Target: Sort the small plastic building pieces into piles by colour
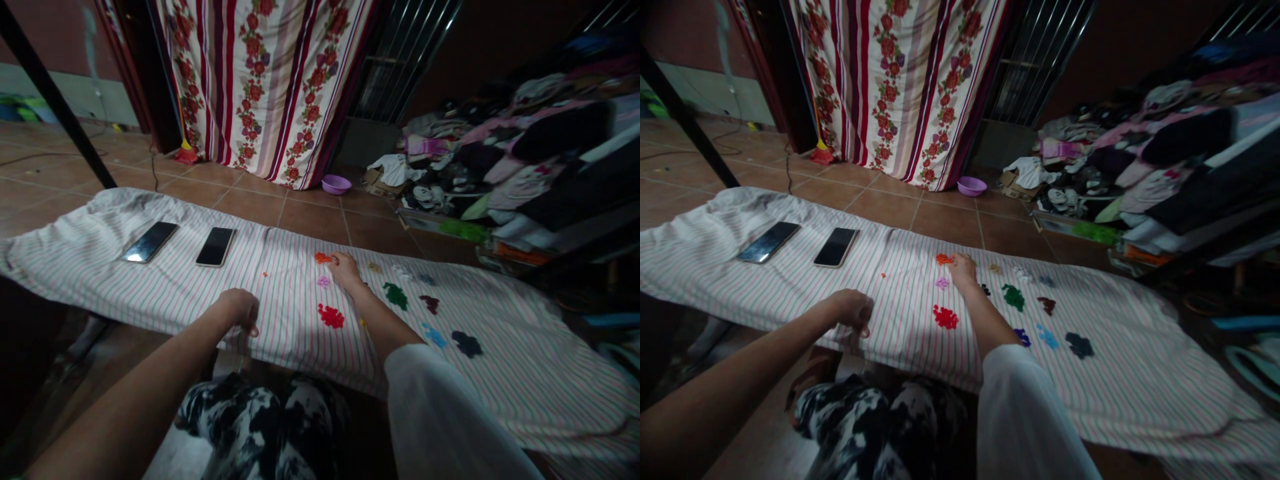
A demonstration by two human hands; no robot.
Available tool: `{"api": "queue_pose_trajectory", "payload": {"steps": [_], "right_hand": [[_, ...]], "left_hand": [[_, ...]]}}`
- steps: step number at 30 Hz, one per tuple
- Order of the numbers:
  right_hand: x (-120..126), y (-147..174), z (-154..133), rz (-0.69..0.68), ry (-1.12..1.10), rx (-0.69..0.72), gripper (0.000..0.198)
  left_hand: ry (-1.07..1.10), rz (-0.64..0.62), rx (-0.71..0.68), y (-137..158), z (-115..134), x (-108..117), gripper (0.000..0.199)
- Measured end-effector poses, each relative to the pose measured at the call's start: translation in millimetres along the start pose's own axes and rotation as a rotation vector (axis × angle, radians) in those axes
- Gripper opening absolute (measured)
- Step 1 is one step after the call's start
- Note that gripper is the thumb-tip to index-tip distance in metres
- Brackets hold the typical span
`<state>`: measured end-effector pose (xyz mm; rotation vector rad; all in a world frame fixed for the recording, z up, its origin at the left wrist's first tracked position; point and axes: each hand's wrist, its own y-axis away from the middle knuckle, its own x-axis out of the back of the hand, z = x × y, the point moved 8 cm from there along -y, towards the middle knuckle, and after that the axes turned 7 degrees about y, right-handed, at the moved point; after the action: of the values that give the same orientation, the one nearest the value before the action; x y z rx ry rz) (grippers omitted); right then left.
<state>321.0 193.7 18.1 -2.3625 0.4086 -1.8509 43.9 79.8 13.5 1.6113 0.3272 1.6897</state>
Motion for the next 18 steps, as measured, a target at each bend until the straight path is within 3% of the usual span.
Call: {"api": "queue_pose_trajectory", "payload": {"steps": [6,18], "right_hand": [[-8,-7,0,-0.027,0.074,-0.056,0.031],[-11,-7,-10,-0.053,-0.089,0.012,0.04]], "left_hand": [[0.002,0.024,0.014,6,3,5,0.045],[0.011,0.016,0.025,1,0,3,0.044]]}}
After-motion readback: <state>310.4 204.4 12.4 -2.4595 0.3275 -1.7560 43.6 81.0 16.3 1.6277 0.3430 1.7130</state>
